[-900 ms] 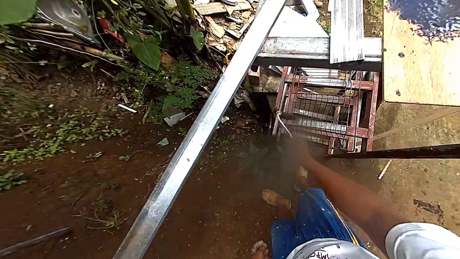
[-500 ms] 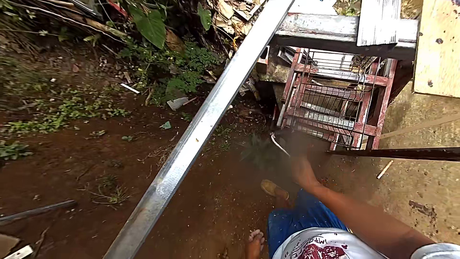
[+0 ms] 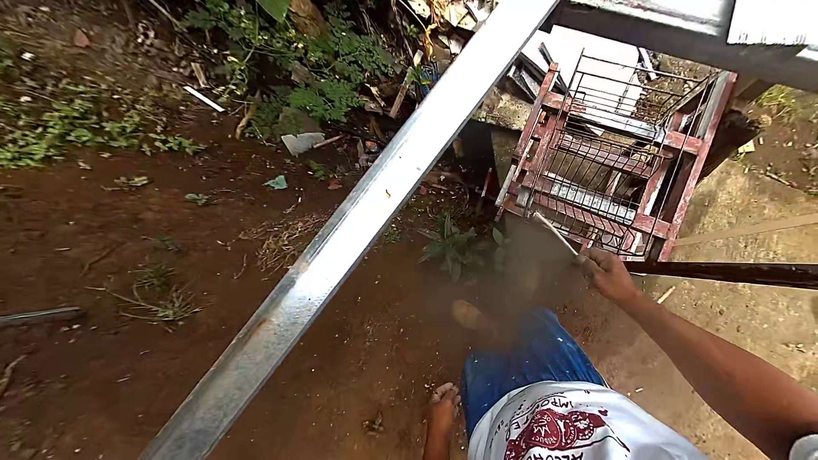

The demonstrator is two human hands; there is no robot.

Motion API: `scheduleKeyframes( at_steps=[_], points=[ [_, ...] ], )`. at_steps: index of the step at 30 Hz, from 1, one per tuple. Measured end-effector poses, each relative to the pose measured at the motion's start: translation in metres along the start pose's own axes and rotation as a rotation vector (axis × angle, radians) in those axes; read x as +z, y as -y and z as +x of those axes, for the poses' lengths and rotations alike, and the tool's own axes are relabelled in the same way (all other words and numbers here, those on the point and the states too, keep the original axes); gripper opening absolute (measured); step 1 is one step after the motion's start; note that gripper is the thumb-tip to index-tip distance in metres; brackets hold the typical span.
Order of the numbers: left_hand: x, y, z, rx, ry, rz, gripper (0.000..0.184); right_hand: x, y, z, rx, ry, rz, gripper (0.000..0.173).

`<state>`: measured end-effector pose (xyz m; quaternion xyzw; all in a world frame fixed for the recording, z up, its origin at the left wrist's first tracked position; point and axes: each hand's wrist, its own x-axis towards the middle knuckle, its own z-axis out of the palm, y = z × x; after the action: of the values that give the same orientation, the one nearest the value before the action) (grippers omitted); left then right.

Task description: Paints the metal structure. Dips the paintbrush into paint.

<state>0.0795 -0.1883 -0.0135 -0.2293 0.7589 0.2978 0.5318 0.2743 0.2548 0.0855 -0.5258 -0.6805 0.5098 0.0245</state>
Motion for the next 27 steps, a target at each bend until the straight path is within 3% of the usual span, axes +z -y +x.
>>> scheduleKeyframes(
  at_steps=[5, 14, 19, 27],
  points=[
    [-0.005, 0.006, 0.0, -0.021, -0.017, -0.018, 0.035, 0.011, -0.003, 0.024, 0.059, -0.133, 0.155, 0.025],
    [-0.01, 0.003, 0.003, -0.047, -0.045, 0.008, 0.034, 0.023, 0.019, 0.026, -0.063, -0.242, -0.641, 0.027],
    [-0.003, -0.017, -0.004, -0.017, -0.021, -0.017, 0.035, 0.02, 0.013, 0.018, -0.295, -0.382, -0.639, 0.025],
    [0.005, -0.017, -0.005, -0.018, -0.009, 0.031, 0.035, 0.022, 0.006, 0.012, -0.171, -0.226, -0.649, 0.025]
  ],
)
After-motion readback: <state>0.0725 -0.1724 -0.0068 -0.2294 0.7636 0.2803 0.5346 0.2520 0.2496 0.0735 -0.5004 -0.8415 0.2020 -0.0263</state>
